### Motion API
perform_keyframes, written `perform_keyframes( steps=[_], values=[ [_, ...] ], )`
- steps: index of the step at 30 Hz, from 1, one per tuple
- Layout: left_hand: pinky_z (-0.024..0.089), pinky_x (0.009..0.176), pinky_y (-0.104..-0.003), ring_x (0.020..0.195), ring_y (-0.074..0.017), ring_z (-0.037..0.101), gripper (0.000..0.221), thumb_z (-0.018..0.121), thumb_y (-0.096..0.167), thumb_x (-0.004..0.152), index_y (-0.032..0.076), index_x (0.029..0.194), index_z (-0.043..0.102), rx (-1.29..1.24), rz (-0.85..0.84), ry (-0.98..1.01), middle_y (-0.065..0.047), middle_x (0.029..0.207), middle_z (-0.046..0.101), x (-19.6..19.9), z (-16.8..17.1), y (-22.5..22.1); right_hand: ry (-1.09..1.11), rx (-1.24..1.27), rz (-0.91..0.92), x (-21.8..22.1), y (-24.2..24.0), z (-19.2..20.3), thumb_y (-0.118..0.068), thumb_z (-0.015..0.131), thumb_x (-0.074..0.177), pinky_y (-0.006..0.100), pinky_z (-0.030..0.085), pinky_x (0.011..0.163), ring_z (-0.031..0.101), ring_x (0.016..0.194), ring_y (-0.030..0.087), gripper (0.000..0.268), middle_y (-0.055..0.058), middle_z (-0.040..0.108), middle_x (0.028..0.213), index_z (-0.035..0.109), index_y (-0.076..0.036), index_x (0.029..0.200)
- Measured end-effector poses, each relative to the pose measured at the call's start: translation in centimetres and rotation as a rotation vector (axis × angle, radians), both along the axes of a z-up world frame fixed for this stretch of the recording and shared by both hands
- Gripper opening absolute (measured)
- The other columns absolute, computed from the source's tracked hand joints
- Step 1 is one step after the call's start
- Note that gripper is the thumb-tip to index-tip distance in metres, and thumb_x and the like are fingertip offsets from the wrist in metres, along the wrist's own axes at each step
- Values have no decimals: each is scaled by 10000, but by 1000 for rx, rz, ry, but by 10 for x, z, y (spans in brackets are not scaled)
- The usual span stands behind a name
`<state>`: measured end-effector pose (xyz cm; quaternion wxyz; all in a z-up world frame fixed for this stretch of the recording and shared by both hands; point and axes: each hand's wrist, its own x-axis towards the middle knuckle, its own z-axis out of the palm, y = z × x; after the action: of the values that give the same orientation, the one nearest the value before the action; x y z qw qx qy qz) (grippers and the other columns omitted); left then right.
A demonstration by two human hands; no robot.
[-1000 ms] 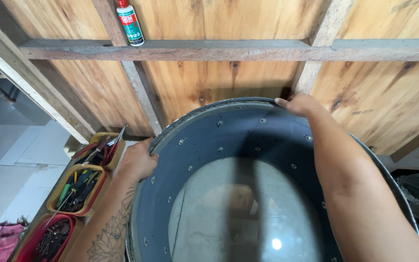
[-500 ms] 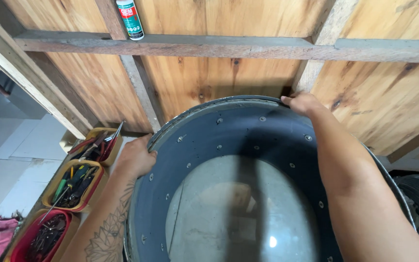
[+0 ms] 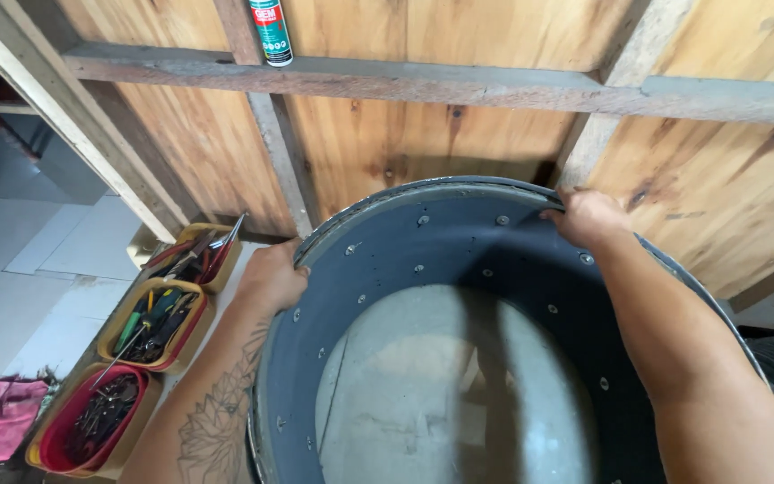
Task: Fitting a metal hoop onto a drum shell
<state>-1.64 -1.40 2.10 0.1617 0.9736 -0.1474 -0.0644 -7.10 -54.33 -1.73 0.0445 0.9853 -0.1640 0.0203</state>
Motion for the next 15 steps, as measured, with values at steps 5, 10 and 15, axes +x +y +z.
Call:
perform_keyframes(
  steps=[5,10,15],
  values=[
    [538,1057,-493,1230,-431,649,583,646,278,892,84,1441,610,16,29,-13,-258,1228,715,4,-5,0,-27,48,-20,-5,6,2,-579,556,971,607,517,1027,656,1249,414,641,181,679,1349,581,-152,1448],
    [567,1006,-499,1156,-435,677,553,651,279,887,49,1390,628,71,-7,-82,-264,1165,724,1,-4,1,-36,4,-37,-6,9,-1,-575,548,980,579,534,1012,678,1223,389,617,151,693,1318,587,-166,1439],
    [584,950,-539,1058,-458,699,536,722,334,841,-30,1231,671,100,-35,-233,-265,1074,712,9,-39,5,-41,11,-35,-6,8,-2,-610,541,967,567,537,1020,671,1242,366,640,127,689,1329,571,-193,1452]
  ],
)
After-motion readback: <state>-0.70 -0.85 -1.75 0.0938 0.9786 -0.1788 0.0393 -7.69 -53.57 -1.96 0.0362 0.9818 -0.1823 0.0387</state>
